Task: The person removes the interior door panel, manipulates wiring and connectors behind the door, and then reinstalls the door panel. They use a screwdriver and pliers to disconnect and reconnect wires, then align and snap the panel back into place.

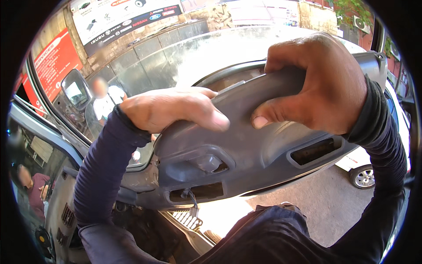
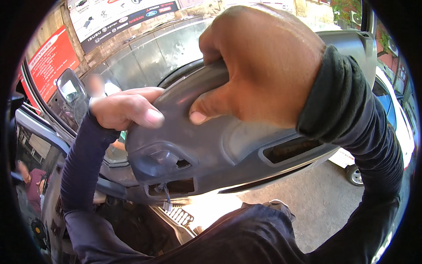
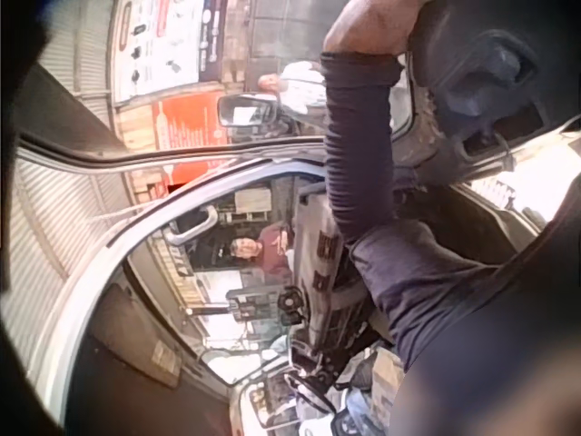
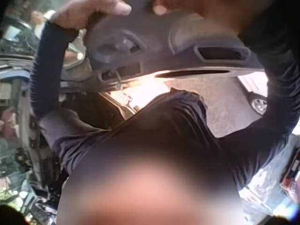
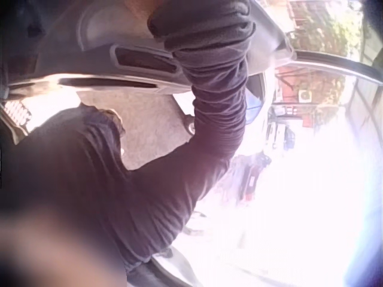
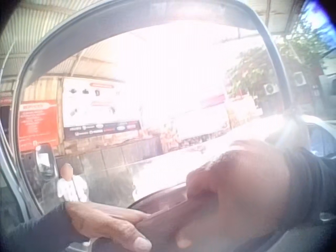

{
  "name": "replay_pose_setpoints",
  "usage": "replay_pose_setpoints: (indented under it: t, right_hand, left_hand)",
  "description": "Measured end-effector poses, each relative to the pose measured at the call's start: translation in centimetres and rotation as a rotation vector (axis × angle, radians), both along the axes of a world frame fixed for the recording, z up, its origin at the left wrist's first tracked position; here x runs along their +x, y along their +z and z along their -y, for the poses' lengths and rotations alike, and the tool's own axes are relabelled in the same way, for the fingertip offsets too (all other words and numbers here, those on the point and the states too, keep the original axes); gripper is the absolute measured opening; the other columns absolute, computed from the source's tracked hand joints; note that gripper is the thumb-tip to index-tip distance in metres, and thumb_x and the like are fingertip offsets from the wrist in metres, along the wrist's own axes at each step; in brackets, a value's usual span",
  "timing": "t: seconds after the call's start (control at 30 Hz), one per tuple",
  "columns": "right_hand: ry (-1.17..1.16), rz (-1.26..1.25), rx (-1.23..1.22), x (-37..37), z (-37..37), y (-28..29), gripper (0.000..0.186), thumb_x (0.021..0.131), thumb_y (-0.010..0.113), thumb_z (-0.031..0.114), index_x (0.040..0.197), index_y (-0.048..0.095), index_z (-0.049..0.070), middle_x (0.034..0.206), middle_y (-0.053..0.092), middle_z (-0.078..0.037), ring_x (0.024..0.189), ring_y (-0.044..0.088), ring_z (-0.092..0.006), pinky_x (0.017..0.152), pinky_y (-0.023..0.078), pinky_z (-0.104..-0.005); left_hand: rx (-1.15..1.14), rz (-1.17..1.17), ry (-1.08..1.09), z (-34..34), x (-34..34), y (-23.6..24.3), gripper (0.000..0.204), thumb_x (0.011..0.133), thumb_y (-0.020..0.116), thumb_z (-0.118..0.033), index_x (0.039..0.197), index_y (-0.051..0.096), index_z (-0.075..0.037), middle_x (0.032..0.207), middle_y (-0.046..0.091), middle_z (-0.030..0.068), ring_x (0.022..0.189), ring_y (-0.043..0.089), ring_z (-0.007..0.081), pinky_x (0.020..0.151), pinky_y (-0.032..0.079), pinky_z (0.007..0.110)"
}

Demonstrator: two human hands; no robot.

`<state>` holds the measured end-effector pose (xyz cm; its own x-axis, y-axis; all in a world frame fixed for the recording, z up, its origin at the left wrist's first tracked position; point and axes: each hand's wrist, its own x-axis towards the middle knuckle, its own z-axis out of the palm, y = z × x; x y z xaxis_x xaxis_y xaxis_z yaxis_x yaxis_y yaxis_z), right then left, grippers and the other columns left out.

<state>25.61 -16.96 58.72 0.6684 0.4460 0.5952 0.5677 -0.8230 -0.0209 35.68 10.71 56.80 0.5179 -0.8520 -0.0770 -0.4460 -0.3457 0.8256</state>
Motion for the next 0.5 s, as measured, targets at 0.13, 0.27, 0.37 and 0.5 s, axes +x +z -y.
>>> replay_pose_setpoints:
  t: [0.13, 0.27, 0.37, 0.5]
  right_hand:
    - [-0.025, 0.16, -0.082, 0.0, -0.1, 0.3, 0.05, 0.061, 0.093, 0.04, 0.083, 0.07, 0.001, 0.067, 0.067, -0.017, 0.064, 0.069, -0.032, 0.064, 0.054, -0.0392]
    - [0.02, 0.245, -0.109, 1.1, 0.0, 0.3, 0.05, 0.06, 0.091, 0.041, 0.082, 0.072, 0.001, 0.067, 0.066, -0.018, 0.066, 0.067, -0.0364, 0.065, 0.053, -0.043]
    - [0.005, 0.199, -0.13, 1.9, 0.3, 0.4, 0.051, 0.06, 0.09, 0.043, 0.082, 0.072, 0.001, 0.067, 0.065, -0.02, 0.068, 0.067, -0.0385, 0.066, 0.053, -0.0441]
    - [-0.001, 0.205, -0.142, 2.0, 0.5, 0.4, 0.05, 0.06, 0.09, 0.042, 0.081, 0.071, 0.001, 0.068, 0.065, -0.019, 0.068, 0.067, -0.0383, 0.066, 0.052, -0.044]
  left_hand:
    - [0.129, 0.18, -0.198, 1.5, 0.5, 1.7, 0.028, 0.101, 0.053, -0.023, 0.116, 0.069, -0.007, 0.114, 0.068, 0.0082, 0.104, 0.063, 0.0227, 0.095, 0.048, 0.032]
    - [0.246, 0.143, -0.012, 1.4, 1.2, 1.3, 0.028, 0.1, 0.058, -0.028, 0.11, 0.071, -0.006, 0.104, 0.068, 0.0067, 0.095, 0.062, 0.0198, 0.088, 0.047, 0.032]
    - [0.192, -0.006, 0.026, 1.0, 1.5, 1.2, 0.033, 0.094, 0.066, -0.033, 0.111, 0.069, -0.004, 0.101, 0.068, 0.0052, 0.096, 0.061, 0.0161, 0.088, 0.047, 0.03]
    - [0.315, -0.212, 0.108, 1.2, 1.2, 2.0, 0.047, 0.086, 0.074, -0.032, 0.12, 0.064, -0.002, 0.105, 0.068, 0.0047, 0.1, 0.06, 0.0131, 0.09, 0.047, 0.029]
